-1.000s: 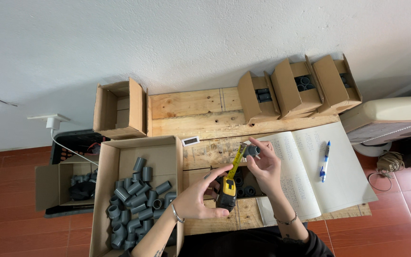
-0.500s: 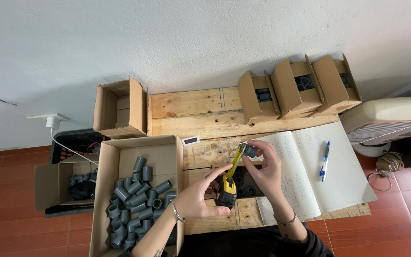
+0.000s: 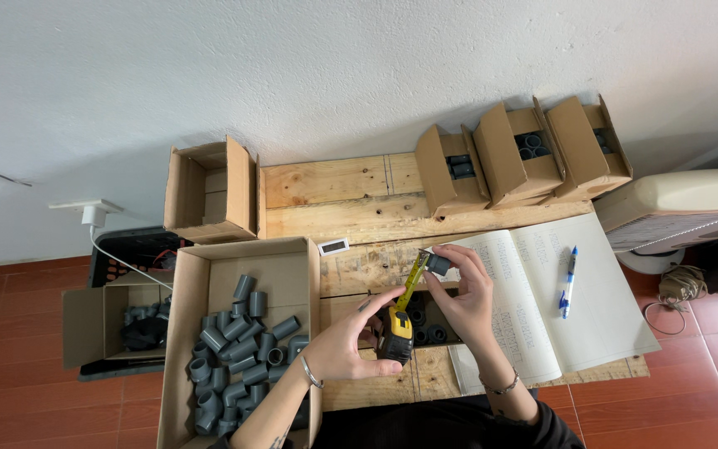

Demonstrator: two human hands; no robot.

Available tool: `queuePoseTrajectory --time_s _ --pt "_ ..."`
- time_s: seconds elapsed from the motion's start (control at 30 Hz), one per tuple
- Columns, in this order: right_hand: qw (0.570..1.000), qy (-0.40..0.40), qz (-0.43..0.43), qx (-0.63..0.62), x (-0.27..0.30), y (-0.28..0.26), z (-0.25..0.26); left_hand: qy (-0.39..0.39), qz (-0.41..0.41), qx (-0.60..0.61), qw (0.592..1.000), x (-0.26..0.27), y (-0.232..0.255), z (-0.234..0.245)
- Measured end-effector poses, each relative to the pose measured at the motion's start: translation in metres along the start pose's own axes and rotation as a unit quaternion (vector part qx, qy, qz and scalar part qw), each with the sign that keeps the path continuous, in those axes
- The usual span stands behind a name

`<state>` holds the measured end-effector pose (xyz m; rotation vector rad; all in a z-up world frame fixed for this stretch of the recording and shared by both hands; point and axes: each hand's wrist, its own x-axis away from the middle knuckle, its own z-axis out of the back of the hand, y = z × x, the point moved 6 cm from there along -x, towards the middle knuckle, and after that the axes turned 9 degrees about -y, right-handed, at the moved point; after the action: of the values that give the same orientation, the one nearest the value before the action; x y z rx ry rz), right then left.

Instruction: The person repeatedly picks up gray plastic pipe fittings from a cardboard box, measures them with a tape measure, and records the measurements in a notebook. The person places the measured fittings into a smaller box on the table.

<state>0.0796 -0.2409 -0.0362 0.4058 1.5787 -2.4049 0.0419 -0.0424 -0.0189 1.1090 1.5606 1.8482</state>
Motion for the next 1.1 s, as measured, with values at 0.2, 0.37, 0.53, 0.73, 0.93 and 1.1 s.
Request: queuePoseTrajectory --time_s 0.2,0.37,0.53,0.73,0.93,1.1 --pt "1.000 0.001 0.005 -0.008 0.000 -0.002 0.000 0.002 -0.002 -0.005 1.000 0.001 0.001 0.000" --pt "1.000 0.001 0.009 -0.017 -0.001 -0.003 -0.001 -0.001 0.001 0.006 1.000 0.001 0.001 0.000" --pt "1.000 -0.003 0.001 -0.013 -0.001 -0.002 -0.001 -0.001 0.000 0.004 1.000 0.001 0.001 0.000" --pt "1.000 -0.001 0.004 -0.021 -0.001 -0.001 -0.001 0.000 0.005 0.002 1.000 0.000 0.001 0.001" --pt "1.000 -0.004 -0.004 -0.014 0.000 0.003 -0.001 -0.002 -0.018 -0.006 1.000 0.001 0.001 0.002" --pt "0.989 -0.006 -0.058 -0.136 0.004 0.013 -0.003 0.063 -0.164 -0.034 0.984 0.006 -0.003 0.016"
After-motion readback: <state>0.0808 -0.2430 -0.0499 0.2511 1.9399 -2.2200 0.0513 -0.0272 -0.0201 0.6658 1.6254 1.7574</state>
